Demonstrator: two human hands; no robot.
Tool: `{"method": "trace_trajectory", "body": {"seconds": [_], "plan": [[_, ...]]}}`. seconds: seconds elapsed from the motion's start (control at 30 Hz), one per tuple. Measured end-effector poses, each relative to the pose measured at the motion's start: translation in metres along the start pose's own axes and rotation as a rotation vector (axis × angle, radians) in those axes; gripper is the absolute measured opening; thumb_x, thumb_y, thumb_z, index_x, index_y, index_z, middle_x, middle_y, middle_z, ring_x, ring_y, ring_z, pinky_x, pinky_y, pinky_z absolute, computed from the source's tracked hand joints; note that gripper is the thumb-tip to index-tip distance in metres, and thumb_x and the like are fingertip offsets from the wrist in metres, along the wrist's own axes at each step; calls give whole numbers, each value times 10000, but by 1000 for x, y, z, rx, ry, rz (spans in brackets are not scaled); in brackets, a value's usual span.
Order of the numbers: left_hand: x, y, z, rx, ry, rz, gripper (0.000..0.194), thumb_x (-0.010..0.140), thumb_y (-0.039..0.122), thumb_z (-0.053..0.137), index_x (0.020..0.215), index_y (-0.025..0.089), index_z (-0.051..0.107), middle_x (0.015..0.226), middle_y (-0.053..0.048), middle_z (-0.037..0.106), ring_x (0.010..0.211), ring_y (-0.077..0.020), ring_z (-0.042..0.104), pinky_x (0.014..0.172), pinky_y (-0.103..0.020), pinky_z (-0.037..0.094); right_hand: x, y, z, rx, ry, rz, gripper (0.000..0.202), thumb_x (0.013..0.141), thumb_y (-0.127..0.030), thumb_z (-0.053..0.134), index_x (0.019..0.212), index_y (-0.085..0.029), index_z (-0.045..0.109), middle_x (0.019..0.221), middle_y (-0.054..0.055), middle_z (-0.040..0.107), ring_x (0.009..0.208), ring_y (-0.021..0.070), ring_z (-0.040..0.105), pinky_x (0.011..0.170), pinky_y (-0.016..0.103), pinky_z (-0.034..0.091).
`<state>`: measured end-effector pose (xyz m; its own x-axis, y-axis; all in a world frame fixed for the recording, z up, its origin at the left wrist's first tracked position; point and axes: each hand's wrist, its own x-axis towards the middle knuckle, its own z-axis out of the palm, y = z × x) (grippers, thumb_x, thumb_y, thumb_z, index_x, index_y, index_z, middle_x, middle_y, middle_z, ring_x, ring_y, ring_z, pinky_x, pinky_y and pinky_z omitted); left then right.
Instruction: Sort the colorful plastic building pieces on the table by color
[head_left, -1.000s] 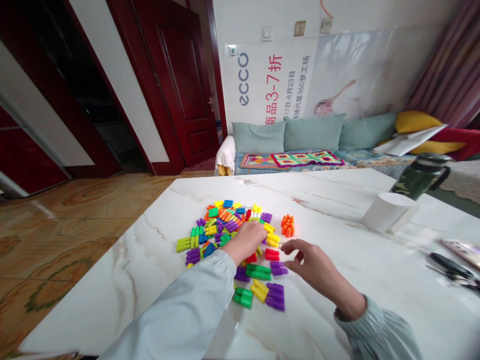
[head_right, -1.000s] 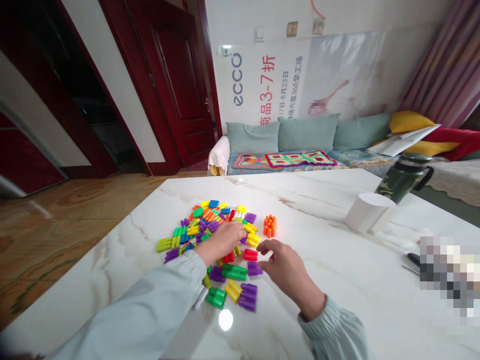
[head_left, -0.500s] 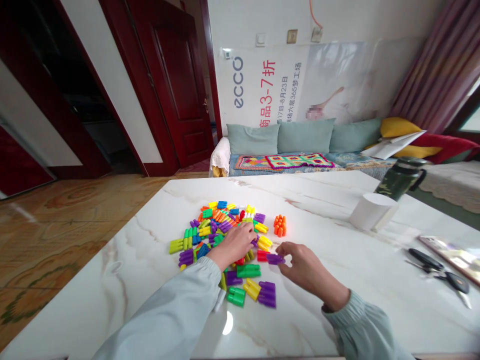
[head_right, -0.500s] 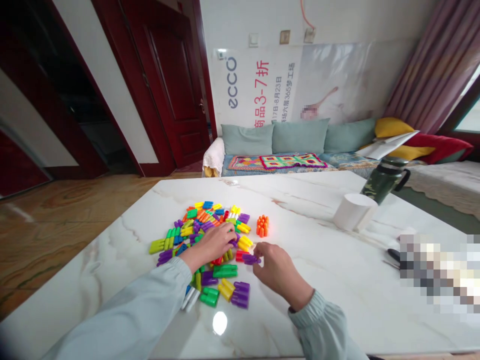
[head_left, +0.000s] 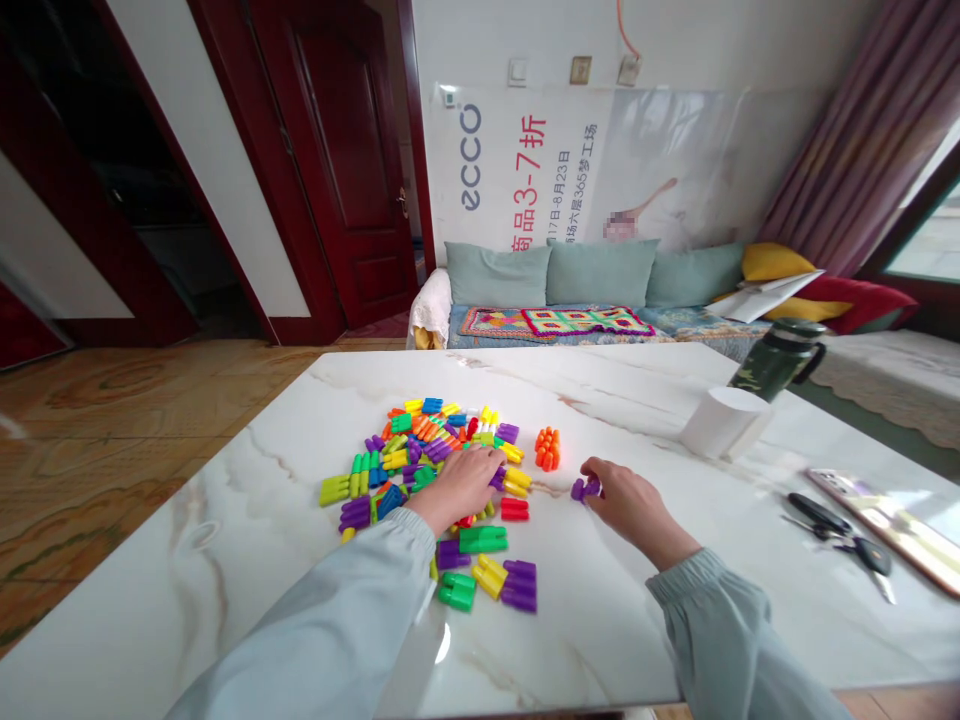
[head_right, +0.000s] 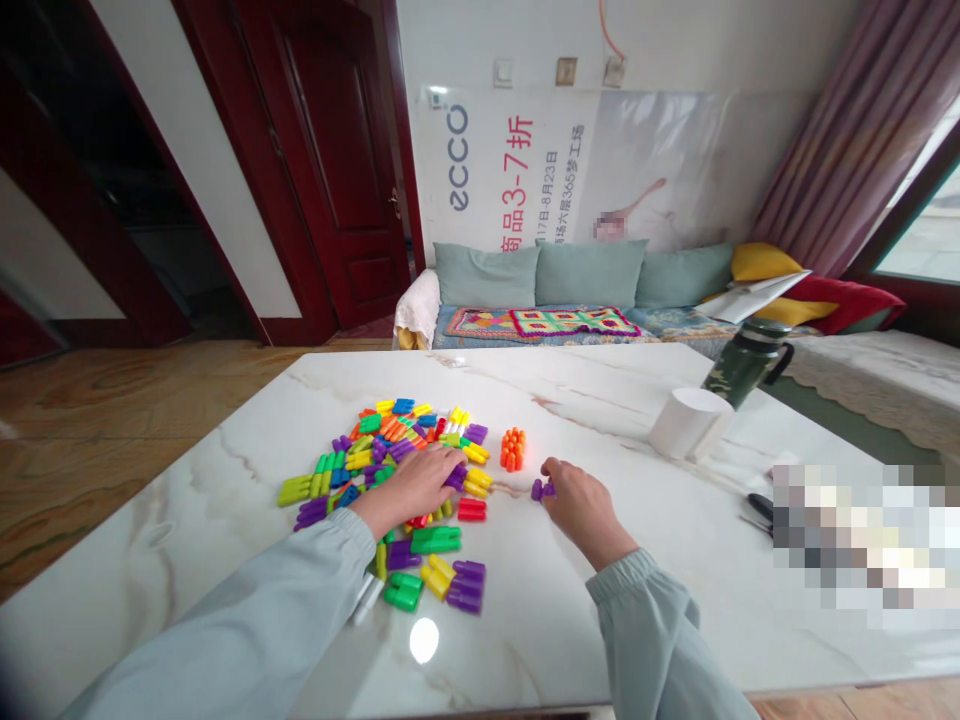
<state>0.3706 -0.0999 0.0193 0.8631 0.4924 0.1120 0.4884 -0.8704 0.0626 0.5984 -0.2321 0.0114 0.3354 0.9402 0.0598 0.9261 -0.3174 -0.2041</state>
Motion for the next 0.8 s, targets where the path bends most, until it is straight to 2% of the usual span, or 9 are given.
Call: {"method": "trace_trajectory", "body": {"seconds": [0.13,0.3,0.37,0.47,0.57,0.67,0.8], "plan": [[1,1,-1,-10,22,-3,293,751,184,622,1044,176,625,1052,-96,638,1019,-265,605,809,-349,497,16,5,8,25,27,27,212,762,-152,561,935,-191,678,868,60,706,773,188,623,607,257,330],[-6,6,-8,-16,125,-48,292,764,231,608,1049,175,639,1069,-95,626,1013,-267,606,820,-359,511,46,16,15,57,81,18,251,800,-165,562,1023,-181,676,973,75,685,843,182,614,682,248,365],[-13,8,-11,-33,190,-91,308,790,229,579,1090,177,629,1104,-92,616,997,-252,616,815,-352,521,55,19,19,74,95,5,265,810,-158,564,1050,-184,673,976,71,673,856,177,611,703,243,371],[-25,14,-12,-155,359,-165,315,770,206,593,1080,173,642,1071,-83,627,961,-234,633,827,-340,532,61,19,25,105,115,-20,276,810,-126,562,1052,-191,677,986,65,657,874,172,610,722,239,379],[-35,22,-10,-345,520,-237,300,733,173,614,1028,169,665,1022,-82,651,957,-234,635,876,-360,524,62,17,28,145,145,-34,344,800,-95,560,1118,-186,655,1035,74,646,890,172,611,748,243,393],[-42,31,-10,-656,573,-383,256,737,197,632,985,169,687,994,-78,680,943,-233,642,865,-361,525,60,16,29,191,188,-24,476,784,-51,539,1246,-158,578,1113,99,631,872,160,616,775,254,410],[-54,49,-12,-1402,513,-658,317,772,346,674,1020,150,689,850,-55,704,750,-177,666,583,-238,521,52,14,22,262,264,29,461,790,-50,496,1240,-129,559,1148,127,624,807,145,620,789,282,433]]}}
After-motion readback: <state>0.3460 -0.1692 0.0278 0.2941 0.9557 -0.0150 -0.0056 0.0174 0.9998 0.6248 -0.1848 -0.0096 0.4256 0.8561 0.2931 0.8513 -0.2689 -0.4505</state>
